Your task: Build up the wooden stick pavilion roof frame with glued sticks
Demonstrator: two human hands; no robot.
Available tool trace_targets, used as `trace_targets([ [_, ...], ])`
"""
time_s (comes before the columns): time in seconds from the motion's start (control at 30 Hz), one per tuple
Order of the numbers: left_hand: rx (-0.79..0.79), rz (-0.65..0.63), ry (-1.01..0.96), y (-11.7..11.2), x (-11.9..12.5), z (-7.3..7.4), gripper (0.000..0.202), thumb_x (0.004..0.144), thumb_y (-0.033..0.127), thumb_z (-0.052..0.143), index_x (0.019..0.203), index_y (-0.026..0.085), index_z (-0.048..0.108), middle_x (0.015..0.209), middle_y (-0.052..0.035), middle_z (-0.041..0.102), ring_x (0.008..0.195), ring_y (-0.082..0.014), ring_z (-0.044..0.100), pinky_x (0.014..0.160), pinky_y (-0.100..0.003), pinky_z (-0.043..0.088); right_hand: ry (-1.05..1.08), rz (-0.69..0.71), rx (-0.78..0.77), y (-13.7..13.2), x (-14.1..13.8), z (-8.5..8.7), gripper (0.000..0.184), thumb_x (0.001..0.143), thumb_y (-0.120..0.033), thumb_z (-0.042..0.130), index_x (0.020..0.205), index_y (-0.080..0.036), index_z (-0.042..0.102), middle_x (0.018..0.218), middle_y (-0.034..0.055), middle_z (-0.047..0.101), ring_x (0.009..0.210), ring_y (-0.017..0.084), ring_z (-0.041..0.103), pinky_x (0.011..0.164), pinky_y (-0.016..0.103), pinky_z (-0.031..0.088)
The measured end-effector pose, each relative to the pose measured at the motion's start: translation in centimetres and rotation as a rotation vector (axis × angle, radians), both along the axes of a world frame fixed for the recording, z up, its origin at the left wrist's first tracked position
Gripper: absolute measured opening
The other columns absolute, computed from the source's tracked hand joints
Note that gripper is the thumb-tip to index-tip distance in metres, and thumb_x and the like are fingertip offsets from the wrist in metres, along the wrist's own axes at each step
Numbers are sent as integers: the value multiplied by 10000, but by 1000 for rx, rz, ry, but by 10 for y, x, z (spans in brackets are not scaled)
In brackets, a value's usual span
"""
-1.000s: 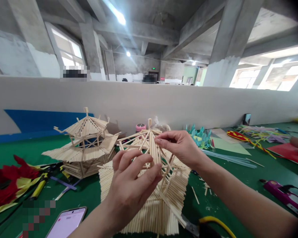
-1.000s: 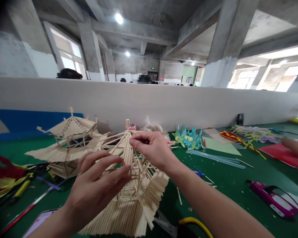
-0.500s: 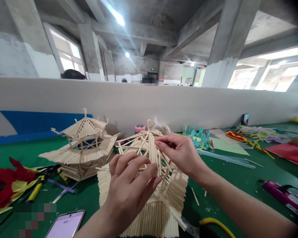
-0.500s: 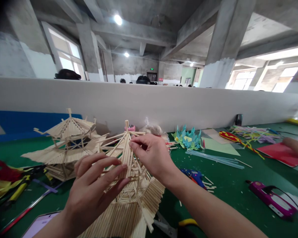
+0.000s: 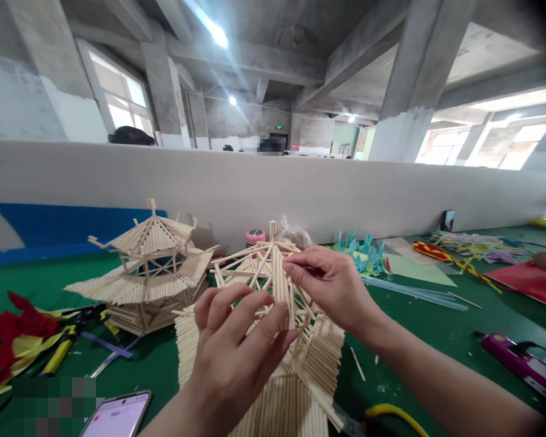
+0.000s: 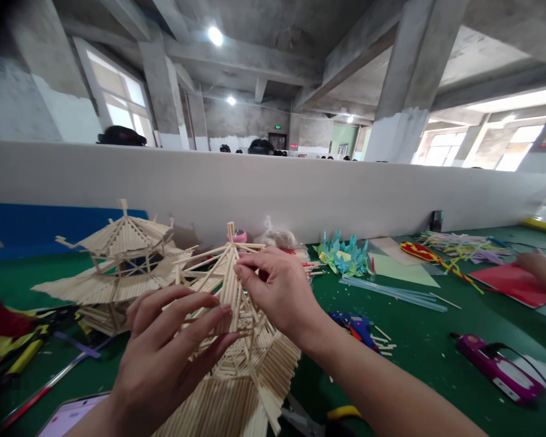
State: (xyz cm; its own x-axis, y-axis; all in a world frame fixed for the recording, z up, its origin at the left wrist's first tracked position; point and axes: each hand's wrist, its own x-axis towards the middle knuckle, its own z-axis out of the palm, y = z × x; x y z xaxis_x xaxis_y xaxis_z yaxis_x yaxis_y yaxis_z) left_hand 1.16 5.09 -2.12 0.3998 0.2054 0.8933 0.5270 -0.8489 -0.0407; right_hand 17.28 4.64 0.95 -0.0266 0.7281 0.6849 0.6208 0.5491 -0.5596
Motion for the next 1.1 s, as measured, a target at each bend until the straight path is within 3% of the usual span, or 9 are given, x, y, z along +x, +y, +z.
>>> trace_targets([
  [0.57, 119, 19, 28, 0, 2, 3, 204, 627, 139, 676, 809, 209, 616, 784, -30, 638, 799, -222, 505, 732, -434, 350, 43, 27, -7, 2, -1, 1, 153, 765, -189, 513, 806, -203, 660, 724, 12, 627, 676, 123, 556, 618, 260, 427],
  [0.83, -80, -18, 0, -2, 1, 4, 202, 652, 145, 651, 828, 232, 603, 815, -21, 610, 845, -231, 475, 734, -420, 353, 31, 21, 9, 1, -2, 2, 153, 772, -194, 506, 808, -195, 655, 715, 12, 615, 652, 117, 541, 590, 256, 417],
  [1.1, -6, -42, 35, 3, 1, 5, 185, 672, 161, 640, 827, 261, 620, 818, -13, 588, 844, -221, 449, 729, -413, 329, 20, 8, 19, 3, -2, -1, 135, 761, -198, 523, 835, -172, 633, 761, 18, 617, 658, 104, 539, 578, 232, 421],
])
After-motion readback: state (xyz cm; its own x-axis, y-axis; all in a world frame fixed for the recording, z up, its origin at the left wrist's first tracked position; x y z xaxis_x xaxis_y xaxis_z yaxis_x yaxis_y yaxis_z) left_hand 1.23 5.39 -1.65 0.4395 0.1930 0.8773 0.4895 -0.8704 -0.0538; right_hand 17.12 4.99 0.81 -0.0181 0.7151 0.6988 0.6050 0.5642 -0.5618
